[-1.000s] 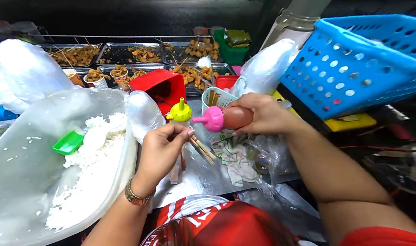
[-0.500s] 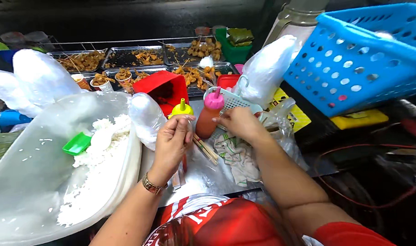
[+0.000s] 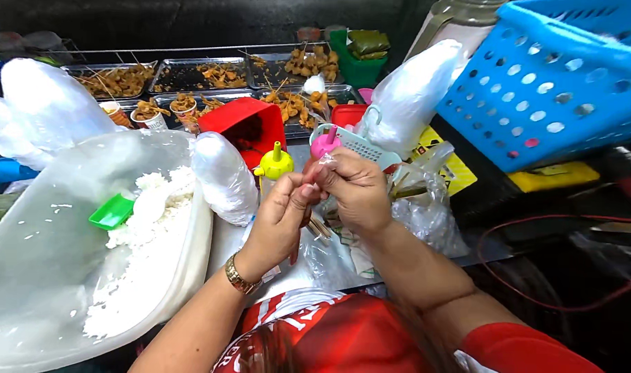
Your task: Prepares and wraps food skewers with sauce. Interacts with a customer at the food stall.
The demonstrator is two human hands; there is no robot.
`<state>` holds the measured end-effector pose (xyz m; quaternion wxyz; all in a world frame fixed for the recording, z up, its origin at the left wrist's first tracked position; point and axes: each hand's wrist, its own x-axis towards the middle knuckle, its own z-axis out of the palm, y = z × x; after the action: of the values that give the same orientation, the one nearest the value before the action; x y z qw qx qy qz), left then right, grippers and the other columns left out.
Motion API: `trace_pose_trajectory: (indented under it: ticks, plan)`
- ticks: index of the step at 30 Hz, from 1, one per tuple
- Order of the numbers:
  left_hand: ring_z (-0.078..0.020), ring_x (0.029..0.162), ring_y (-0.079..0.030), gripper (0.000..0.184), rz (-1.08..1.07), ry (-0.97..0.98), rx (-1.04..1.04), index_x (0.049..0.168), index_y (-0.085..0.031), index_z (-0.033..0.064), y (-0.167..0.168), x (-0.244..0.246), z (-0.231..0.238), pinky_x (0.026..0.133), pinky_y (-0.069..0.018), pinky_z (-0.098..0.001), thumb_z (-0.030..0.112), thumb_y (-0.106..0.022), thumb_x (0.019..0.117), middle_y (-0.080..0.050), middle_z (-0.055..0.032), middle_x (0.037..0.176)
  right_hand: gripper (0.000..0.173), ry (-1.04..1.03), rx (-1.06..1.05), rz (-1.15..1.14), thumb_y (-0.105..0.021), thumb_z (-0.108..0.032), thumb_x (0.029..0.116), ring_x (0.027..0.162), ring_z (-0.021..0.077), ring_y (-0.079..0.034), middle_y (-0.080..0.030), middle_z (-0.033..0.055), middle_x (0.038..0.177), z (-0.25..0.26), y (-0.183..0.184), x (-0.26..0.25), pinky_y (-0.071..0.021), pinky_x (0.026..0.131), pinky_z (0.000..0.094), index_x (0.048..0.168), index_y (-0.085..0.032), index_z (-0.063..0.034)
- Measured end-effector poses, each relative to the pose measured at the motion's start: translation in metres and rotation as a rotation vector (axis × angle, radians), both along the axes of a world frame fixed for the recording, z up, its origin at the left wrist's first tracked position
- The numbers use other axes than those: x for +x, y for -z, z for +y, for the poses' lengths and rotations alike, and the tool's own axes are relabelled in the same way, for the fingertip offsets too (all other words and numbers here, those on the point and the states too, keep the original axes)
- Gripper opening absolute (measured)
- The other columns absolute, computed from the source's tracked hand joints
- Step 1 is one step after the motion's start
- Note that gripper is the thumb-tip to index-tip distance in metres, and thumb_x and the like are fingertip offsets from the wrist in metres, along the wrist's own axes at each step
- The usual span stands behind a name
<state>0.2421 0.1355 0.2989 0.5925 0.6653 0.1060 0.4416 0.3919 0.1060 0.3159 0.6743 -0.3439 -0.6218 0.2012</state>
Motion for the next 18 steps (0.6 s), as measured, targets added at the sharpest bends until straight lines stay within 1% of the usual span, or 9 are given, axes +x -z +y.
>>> trace_pose_trajectory:
  ticks: [3, 5, 7, 9, 11, 12, 13, 16, 18]
  plan:
    - [-0.0066, 0.079, -0.067, 0.018, -0.044, 0.065, -0.025, 0.102, -0.062, 0.0166, 0.011, -0.003, -0.001, 0.081, -0.0583, -0.0285, 0.023, -0.047, 0.1095, -0.068, 0.0049, 0.083, 0.013, 0.008, 0.055, 0.031, -0.063, -0.008, 0.1002, 0.068, -0.0028, -0.056, -0.063, -0.0060, 0.090, -0.003, -0.009, 0.014, -0.0498, 0.060, 0.0121, 0.092, -0.073, -0.0077]
    - [-0.0131, 0.102, -0.071, 0.020, -0.043, 0.075, -0.080, 0.103, -0.070, 0.0125, 0.017, -0.007, -0.002, 0.097, -0.0562, -0.0343, 0.017, -0.051, 0.1073, -0.075, -0.0027, 0.106, 0.015, 0.014, 0.059, 0.099, -0.062, -0.009, 0.1011, 0.066, -0.0029, -0.055, -0.063, -0.0066, 0.089, -0.004, -0.011, 0.018, -0.0496, 0.058, 0.0116, 0.091, -0.074, -0.0095]
    - [-0.0121, 0.099, -0.071, 0.021, -0.051, 0.014, -0.150, 0.098, -0.073, 0.0126, 0.017, -0.009, -0.003, 0.094, -0.0566, -0.0321, 0.013, -0.053, 0.1051, -0.076, -0.0028, 0.102, 0.016, -0.020, 0.010, 0.175, -0.060, -0.010, 0.1025, 0.068, -0.0027, -0.057, -0.064, -0.0073, 0.091, -0.003, -0.005, 0.015, -0.0510, 0.060, 0.0121, 0.095, -0.075, -0.0116]
    - [-0.0101, 0.090, -0.071, 0.025, -0.144, -0.076, -0.240, 0.094, -0.070, 0.0149, 0.016, -0.005, -0.005, 0.088, -0.0581, -0.0295, 0.011, -0.049, 0.1063, -0.074, 0.0001, 0.091, 0.016, -0.119, -0.086, 0.168, -0.061, -0.018, 0.1036, 0.082, 0.0007, -0.064, -0.067, -0.0063, 0.103, -0.001, 0.009, 0.009, -0.0564, 0.070, 0.0180, 0.118, -0.067, -0.0146]
    - [-0.0074, 0.085, -0.069, 0.029, -0.274, -0.178, -0.342, 0.093, -0.068, 0.0161, 0.015, 0.002, -0.006, 0.083, -0.0584, -0.0250, 0.012, -0.043, 0.1083, -0.070, 0.0024, 0.088, 0.062, -0.234, -0.241, 0.091, -0.074, -0.018, 0.0911, 0.095, 0.0063, -0.065, -0.059, -0.0006, 0.119, -0.003, 0.030, -0.003, -0.0589, 0.076, 0.0244, 0.145, -0.042, -0.0137]
    - [-0.0070, 0.085, -0.069, 0.030, -0.315, -0.219, -0.378, 0.093, -0.067, 0.0165, 0.014, 0.004, -0.006, 0.081, -0.0587, -0.0242, 0.013, -0.042, 0.1090, -0.070, 0.0029, 0.089, 0.080, -0.262, -0.316, 0.093, -0.083, -0.015, 0.0810, 0.098, 0.0089, -0.066, -0.057, 0.0026, 0.122, -0.005, 0.043, -0.011, -0.0605, 0.080, 0.0281, 0.147, -0.037, -0.0110]
    - [-0.0070, 0.087, -0.069, 0.030, -0.327, -0.249, -0.397, 0.092, -0.067, 0.0166, 0.014, 0.004, -0.005, 0.081, -0.0589, -0.0240, 0.014, -0.042, 0.1093, -0.070, 0.0030, 0.090, 0.084, -0.253, -0.355, 0.103, -0.087, -0.010, 0.0759, 0.100, 0.0100, -0.067, -0.059, 0.0053, 0.121, -0.008, 0.055, -0.018, -0.0612, 0.084, 0.0294, 0.143, -0.037, -0.0067]
    - [-0.0083, 0.094, -0.069, 0.032, -0.222, -0.235, -0.395, 0.091, -0.067, 0.0136, 0.010, -0.003, -0.002, 0.087, -0.0567, -0.0248, 0.007, -0.042, 0.1074, -0.073, -0.0001, 0.098, 0.037, -0.091, -0.288, 0.096, -0.082, -0.004, 0.0816, 0.087, 0.0057, -0.069, -0.070, 0.0051, 0.102, -0.011, 0.075, -0.018, -0.0610, 0.080, 0.0245, 0.112, -0.061, 0.0040]
    - [-0.0098, 0.095, -0.070, 0.032, -0.168, -0.117, -0.454, 0.088, -0.069, 0.0119, 0.008, -0.011, 0.002, 0.089, -0.0561, -0.0256, 0.006, -0.044, 0.1059, -0.075, -0.0034, 0.098, 0.011, -0.217, -0.383, 0.146, -0.069, -0.002, 0.0921, 0.077, -0.0003, -0.066, -0.071, -0.0023, 0.091, -0.017, 0.071, -0.007, -0.0578, 0.073, 0.0178, 0.103, -0.068, 0.0014]
